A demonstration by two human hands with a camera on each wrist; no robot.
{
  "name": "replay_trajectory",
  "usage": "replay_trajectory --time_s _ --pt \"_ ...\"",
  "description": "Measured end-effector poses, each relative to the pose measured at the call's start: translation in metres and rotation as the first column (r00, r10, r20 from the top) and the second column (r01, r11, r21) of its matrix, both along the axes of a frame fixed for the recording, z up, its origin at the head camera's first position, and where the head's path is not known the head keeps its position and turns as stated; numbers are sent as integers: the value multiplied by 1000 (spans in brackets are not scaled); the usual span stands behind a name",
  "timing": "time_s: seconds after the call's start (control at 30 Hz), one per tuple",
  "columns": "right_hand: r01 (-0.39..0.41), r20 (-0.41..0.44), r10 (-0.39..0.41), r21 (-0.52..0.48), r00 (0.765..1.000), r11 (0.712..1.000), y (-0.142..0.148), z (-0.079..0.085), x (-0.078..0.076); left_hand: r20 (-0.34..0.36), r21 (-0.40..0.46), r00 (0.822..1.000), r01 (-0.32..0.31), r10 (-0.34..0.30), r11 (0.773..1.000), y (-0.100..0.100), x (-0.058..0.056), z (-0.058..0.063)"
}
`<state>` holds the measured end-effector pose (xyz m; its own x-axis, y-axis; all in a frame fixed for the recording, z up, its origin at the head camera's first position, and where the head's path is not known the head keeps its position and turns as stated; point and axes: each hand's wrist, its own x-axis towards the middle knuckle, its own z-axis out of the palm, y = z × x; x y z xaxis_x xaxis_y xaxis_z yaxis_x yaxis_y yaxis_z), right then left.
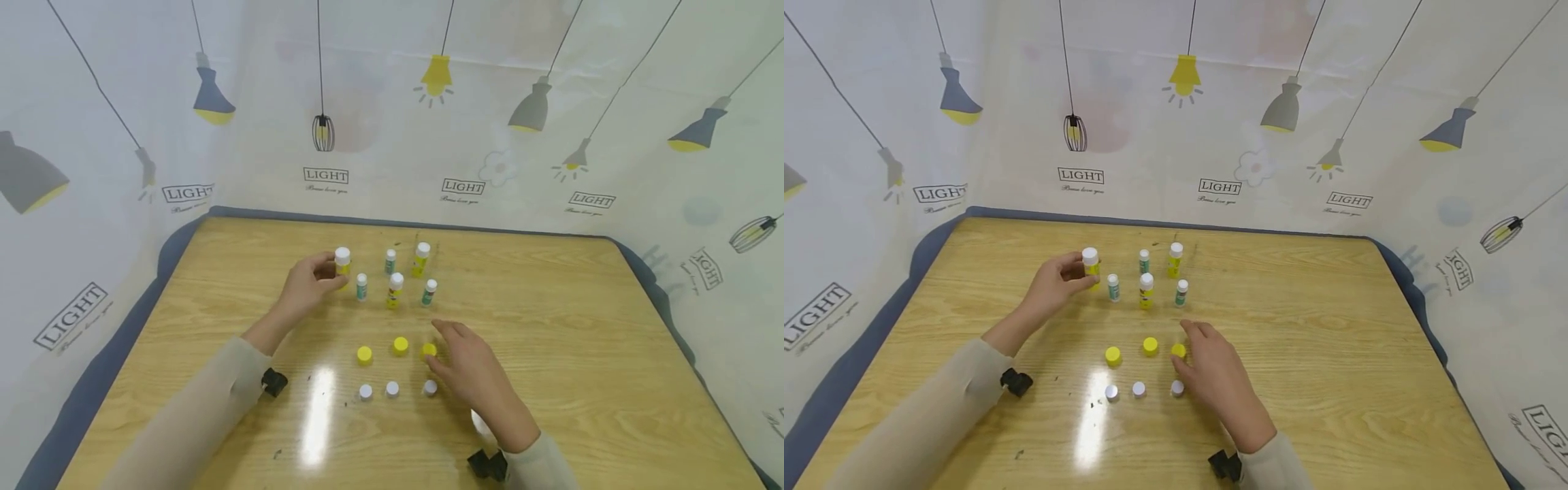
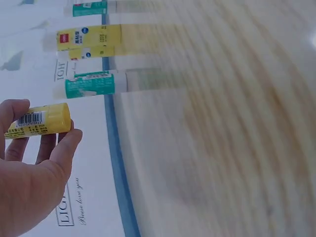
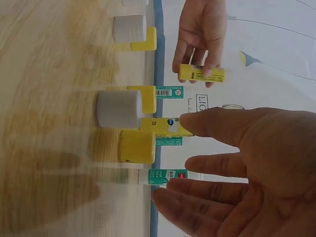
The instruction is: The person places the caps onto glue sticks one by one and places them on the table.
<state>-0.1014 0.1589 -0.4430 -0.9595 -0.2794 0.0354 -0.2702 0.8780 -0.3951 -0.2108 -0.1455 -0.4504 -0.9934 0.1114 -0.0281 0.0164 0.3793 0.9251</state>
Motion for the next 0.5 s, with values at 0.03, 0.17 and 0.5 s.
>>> replay_trajectory --time_s 0.03,0.17,0.5 --pt "-1 0 1 -2 1000 1000 0 -1 0 -2 9 1000 0 0 1000 1 2 1" --pt "-14 -14 15 7 1000 1000 -3 -2 -2 -21 34 1000 10 -9 999 2 12 7" --pt "-52 10 52 18 999 998 -8 -2 -4 -56 18 997 50 -49 999 15 35 14"
